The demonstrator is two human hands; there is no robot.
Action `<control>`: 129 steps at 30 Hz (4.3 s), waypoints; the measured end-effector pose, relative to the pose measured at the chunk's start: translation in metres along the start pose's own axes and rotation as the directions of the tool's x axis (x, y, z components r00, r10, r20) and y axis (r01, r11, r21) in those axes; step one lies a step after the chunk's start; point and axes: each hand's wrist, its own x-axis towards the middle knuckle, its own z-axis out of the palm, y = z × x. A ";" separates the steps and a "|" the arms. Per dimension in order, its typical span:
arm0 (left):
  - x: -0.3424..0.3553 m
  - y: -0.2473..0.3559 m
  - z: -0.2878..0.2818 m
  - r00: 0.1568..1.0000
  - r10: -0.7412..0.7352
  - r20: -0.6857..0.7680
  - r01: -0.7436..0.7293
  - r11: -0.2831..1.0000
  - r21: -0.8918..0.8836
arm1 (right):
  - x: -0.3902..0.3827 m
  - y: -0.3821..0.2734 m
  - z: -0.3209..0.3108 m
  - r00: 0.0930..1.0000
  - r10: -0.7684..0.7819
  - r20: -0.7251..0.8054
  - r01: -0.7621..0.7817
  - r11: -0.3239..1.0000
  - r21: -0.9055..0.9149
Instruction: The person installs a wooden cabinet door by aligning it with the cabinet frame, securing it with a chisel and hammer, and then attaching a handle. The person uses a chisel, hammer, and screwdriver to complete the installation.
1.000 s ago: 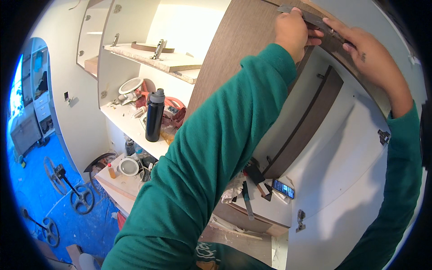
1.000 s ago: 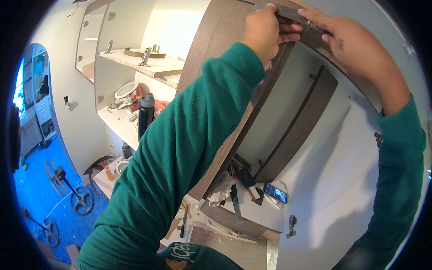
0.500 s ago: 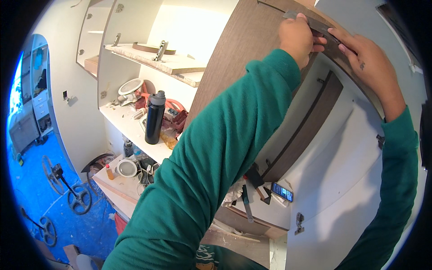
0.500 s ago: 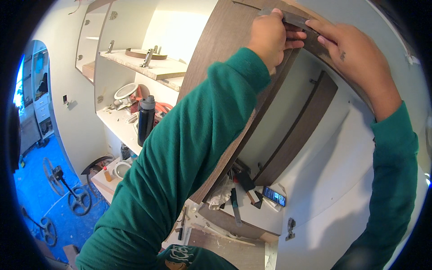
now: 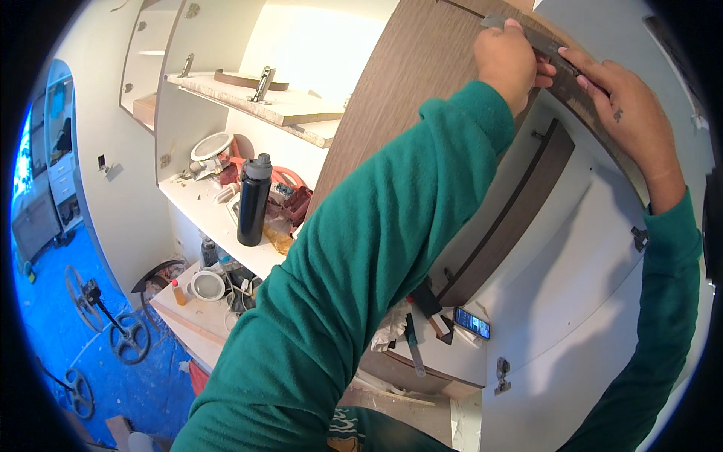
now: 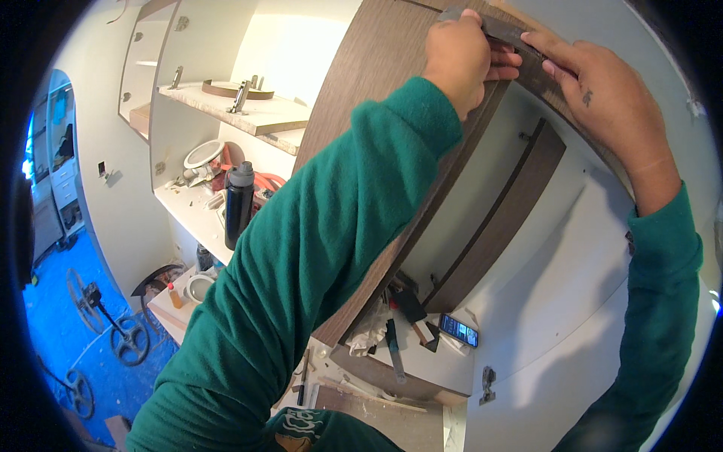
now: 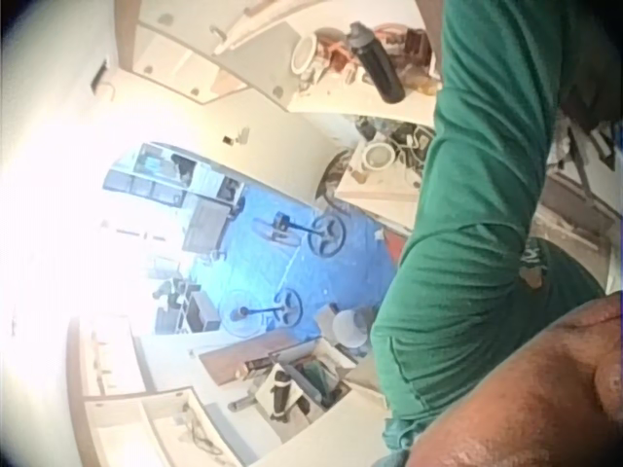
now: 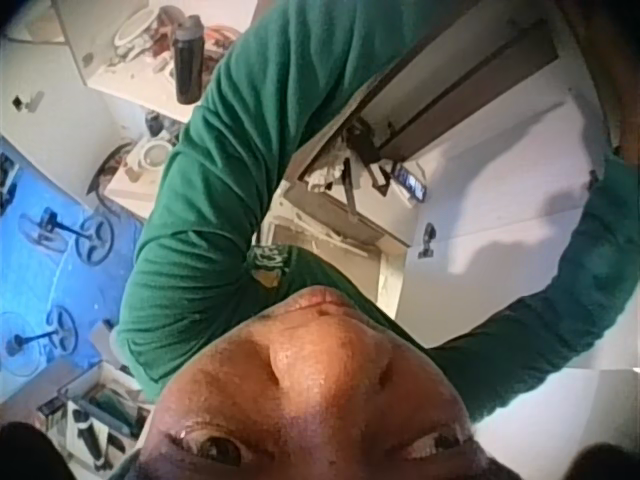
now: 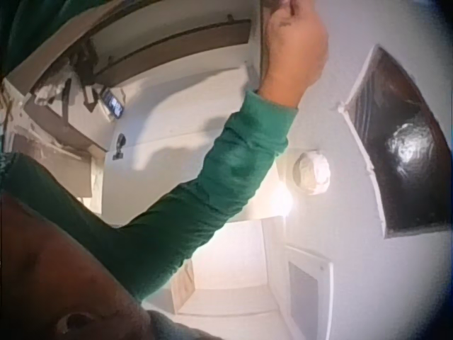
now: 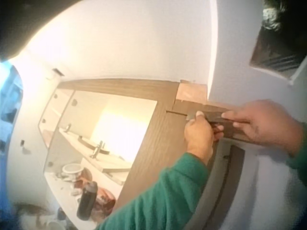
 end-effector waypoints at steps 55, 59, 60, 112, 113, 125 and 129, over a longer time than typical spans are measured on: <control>0.015 0.033 -0.031 0.975 0.188 -0.115 -0.190 0.982 -0.008 | 0.042 -0.049 0.022 0.997 -0.003 -0.071 0.006 0.999 0.039; 0.001 0.050 -0.067 0.943 0.319 -0.096 -0.295 0.933 0.205 | 0.053 -0.074 0.023 0.978 -0.112 -0.174 0.111 0.994 -0.017; -0.005 0.050 -0.073 0.928 0.358 -0.102 -0.334 0.922 0.197 | 0.053 -0.084 0.024 0.976 -0.115 -0.185 0.119 0.993 0.010; -0.013 0.012 -0.005 0.993 -0.103 0.064 0.094 0.987 0.133 | 0.025 -0.032 0.010 0.998 0.057 -0.013 -0.057 0.998 0.025; -0.011 0.014 -0.009 0.993 -0.086 0.082 0.074 0.987 0.140 | 0.026 -0.034 0.009 0.997 0.080 0.002 -0.080 0.997 0.020; -0.009 0.016 -0.011 0.997 -0.059 0.054 0.050 0.987 0.151 | 0.029 -0.035 0.021 0.998 0.055 -0.031 -0.055 0.998 0.013; -0.010 0.013 -0.012 0.998 -0.034 0.058 0.023 0.983 0.181 | 0.029 -0.031 0.024 0.998 0.068 -0.002 -0.068 0.997 0.038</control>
